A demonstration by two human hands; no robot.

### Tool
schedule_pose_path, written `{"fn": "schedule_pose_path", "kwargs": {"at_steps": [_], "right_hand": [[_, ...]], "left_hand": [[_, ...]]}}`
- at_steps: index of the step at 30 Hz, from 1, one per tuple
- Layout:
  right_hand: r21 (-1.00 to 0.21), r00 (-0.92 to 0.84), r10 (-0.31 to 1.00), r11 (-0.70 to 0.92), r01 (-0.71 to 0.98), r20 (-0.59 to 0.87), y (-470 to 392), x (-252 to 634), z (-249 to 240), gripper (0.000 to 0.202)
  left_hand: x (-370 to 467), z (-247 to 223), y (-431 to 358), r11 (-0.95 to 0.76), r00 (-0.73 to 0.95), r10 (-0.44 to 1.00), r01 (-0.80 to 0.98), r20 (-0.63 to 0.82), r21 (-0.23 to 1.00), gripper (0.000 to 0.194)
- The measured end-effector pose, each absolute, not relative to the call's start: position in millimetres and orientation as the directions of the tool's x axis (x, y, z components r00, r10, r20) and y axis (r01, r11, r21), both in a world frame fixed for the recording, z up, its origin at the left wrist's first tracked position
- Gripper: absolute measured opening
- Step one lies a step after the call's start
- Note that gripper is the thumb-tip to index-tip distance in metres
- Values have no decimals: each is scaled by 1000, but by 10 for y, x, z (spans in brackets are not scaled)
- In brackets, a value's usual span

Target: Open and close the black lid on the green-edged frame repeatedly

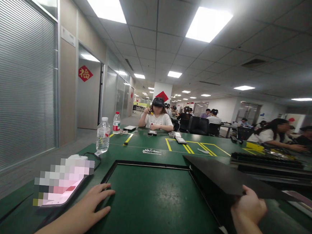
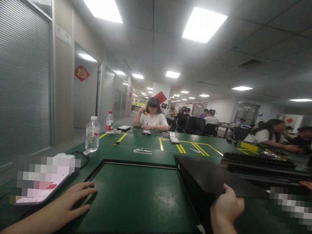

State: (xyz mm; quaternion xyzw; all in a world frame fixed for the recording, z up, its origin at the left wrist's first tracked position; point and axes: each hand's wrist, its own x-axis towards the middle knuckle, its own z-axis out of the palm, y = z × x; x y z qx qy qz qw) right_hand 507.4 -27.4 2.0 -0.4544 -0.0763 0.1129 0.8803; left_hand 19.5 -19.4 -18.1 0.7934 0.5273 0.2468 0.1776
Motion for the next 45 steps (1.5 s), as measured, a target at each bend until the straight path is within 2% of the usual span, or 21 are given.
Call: {"fn": "schedule_pose_path", "kwargs": {"at_steps": [2, 4, 10, 18, 32, 39, 45], "right_hand": [[-793, 991, 131, 604, -80, 0, -272, 5043, 45, 25], [-781, 996, 85, 621, -66, -16, -284, 5004, 69, 24], [-831, 975, 205, 524, -186, -89, -341, 4887, 100, 23], [-883, 973, 188, 423, -203, -134, -345, 4895, 50, 22], [-847, 924, 274, 391, -360, -266, -320, 5065, -143, 27], [-798, 875, 344, 385, -463, -342, -284, 5154, -231, 23], [-802, 869, 352, 370, -469, -346, -270, 5181, -259, 24]], "left_hand": [[197, -166, -206, -374, 329, 927, 765, 181, 524, 40], [189, -159, -215, -373, 337, 927, 779, 165, 505, 41], [163, -187, -212, -393, 354, 919, 775, 175, 494, 41], [148, -217, -211, -405, 364, 914, 778, 181, 481, 41], [167, -291, -215, -414, 372, 909, 764, 185, 496, 40], [182, -259, -239, -411, 375, 910, 772, 175, 485, 41], [186, -267, -241, -410, 381, 911, 794, 157, 449, 43]]}}
